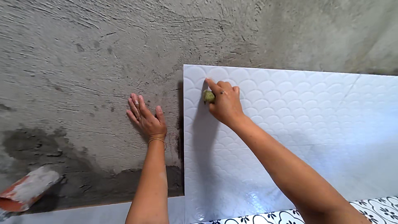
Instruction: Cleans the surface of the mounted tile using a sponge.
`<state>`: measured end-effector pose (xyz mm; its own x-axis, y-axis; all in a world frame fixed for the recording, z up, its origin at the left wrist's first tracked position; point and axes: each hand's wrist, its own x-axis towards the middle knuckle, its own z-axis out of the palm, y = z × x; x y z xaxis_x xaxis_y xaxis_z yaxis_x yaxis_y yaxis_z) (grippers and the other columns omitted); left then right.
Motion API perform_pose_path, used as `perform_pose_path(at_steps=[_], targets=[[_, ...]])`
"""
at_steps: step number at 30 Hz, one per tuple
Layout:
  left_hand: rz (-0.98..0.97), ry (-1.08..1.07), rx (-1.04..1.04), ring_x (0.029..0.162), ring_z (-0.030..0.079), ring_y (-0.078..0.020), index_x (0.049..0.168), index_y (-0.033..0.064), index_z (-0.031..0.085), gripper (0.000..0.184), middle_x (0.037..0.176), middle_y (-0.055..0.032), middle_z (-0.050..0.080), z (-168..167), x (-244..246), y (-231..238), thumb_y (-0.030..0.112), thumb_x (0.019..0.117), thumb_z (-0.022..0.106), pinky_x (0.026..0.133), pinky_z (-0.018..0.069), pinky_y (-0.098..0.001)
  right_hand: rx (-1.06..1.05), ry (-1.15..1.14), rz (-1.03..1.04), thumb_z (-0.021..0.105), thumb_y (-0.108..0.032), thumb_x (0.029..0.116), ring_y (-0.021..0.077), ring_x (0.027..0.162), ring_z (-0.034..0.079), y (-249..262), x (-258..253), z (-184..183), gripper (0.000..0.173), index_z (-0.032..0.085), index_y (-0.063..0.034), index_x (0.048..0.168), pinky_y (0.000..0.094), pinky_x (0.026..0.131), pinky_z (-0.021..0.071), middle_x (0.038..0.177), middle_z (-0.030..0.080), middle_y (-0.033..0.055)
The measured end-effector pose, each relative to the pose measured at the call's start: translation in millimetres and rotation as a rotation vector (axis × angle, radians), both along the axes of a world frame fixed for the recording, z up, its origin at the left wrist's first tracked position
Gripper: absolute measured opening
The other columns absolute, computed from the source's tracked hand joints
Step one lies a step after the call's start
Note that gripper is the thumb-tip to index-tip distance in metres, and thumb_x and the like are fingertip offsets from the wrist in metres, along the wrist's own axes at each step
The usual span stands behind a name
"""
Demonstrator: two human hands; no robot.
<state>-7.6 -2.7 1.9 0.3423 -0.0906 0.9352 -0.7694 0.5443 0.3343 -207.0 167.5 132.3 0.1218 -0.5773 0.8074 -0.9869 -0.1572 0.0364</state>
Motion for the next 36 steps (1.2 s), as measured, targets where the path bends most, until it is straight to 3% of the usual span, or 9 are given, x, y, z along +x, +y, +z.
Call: perform_pose_path(at_steps=[8,10,14,18,21,24,28,32,36], targets=[[-0.001,-0.005,0.020,0.157,0.021,-0.0300,0.158,0.0013,0.032,0.072,0.166,-0.0185,0.030,1,1,4,0.051,0.1055,0.034,0.127,0.0080,-0.0548,0.011,-0.025,0.054,0.068,-0.006,0.0854,0.0415,0.110,0.061,9,-7,1,0.057,0.062,-0.0093,0.142,0.0595,0.088,0.0460,0.114,0.066,0.0229],[-0.008,-0.004,0.020,0.157,0.020,-0.0308,0.158,0.0012,0.032,0.071,0.166,-0.0186,0.029,1,1,3,0.050,0.1056,0.034,0.127,0.0067,-0.0548,-0.133,-0.090,0.043,0.064,-0.004,0.0897,0.0449,0.118,0.059,19,-26,7,0.049,0.063,-0.0044,0.139,0.0606,0.096,0.0478,0.122,0.064,0.0274],[-0.009,0.000,0.015,0.157,0.020,-0.0305,0.157,0.0020,0.033,0.071,0.166,-0.0177,0.030,1,0,1,0.051,0.1060,0.034,0.126,0.0067,-0.0559,-0.656,-0.341,-0.015,0.059,-0.006,0.0913,0.0423,0.126,0.053,6,-71,3,0.053,0.055,0.0049,0.143,0.0453,0.109,0.0410,0.132,0.058,0.0305],[-0.011,-0.011,0.047,0.157,0.019,-0.0313,0.158,0.0026,0.032,0.071,0.167,-0.0178,0.028,1,1,4,0.050,0.1059,0.033,0.126,0.0072,-0.0576,-0.637,-0.479,0.016,0.063,-0.008,0.0869,0.0449,0.140,0.043,-34,-35,-12,0.070,0.040,0.0081,0.151,0.0525,0.117,0.0339,0.148,0.046,0.0323],[-0.009,-0.019,0.065,0.157,0.018,-0.0303,0.158,0.0019,0.031,0.072,0.167,-0.0178,0.026,0,3,4,0.050,0.1057,0.033,0.127,0.0069,-0.0557,-0.606,-0.334,0.247,0.067,-0.004,0.0870,0.0389,0.132,0.054,-55,31,-13,0.048,0.057,0.0081,0.132,0.0505,0.113,0.0417,0.135,0.060,0.0263],[0.013,-0.025,0.049,0.157,0.020,-0.0319,0.158,0.0027,0.032,0.070,0.166,-0.0183,0.028,-1,3,2,0.050,0.1063,0.033,0.126,0.0099,-0.0561,-0.598,-0.093,0.325,0.069,-0.001,0.0863,0.0375,0.124,0.061,-67,63,-10,0.023,0.073,-0.0034,0.109,0.0509,0.097,0.0512,0.126,0.068,0.0194],[0.001,-0.027,0.052,0.158,0.017,-0.0312,0.159,0.0030,0.030,0.072,0.167,-0.0188,0.025,-2,2,3,0.052,0.1061,0.032,0.127,0.0073,-0.0560,-0.595,-0.014,0.219,0.064,-0.005,0.0939,0.0362,0.120,0.063,-52,9,-1,0.020,0.075,-0.0046,0.110,0.0496,0.097,0.0510,0.121,0.070,0.0191],[0.002,-0.026,0.053,0.158,0.016,-0.0320,0.159,0.0024,0.030,0.072,0.168,-0.0189,0.024,-1,2,3,0.051,0.1061,0.033,0.127,0.0057,-0.0560,-0.659,-0.250,0.027,0.066,-0.004,0.0860,0.0409,0.120,0.058,-32,-57,6,0.030,0.073,-0.0010,0.115,0.0498,0.105,0.0437,0.122,0.065,0.0238],[0.000,-0.019,0.082,0.158,0.018,-0.0311,0.159,0.0045,0.032,0.071,0.168,-0.0175,0.025,0,4,6,0.051,0.1056,0.033,0.126,0.0077,-0.0559,-0.630,-0.183,0.146,0.070,-0.004,0.0838,0.0413,0.122,0.058,-45,-14,-6,0.029,0.075,-0.0027,0.112,0.0530,0.105,0.0454,0.123,0.065,0.0243]])
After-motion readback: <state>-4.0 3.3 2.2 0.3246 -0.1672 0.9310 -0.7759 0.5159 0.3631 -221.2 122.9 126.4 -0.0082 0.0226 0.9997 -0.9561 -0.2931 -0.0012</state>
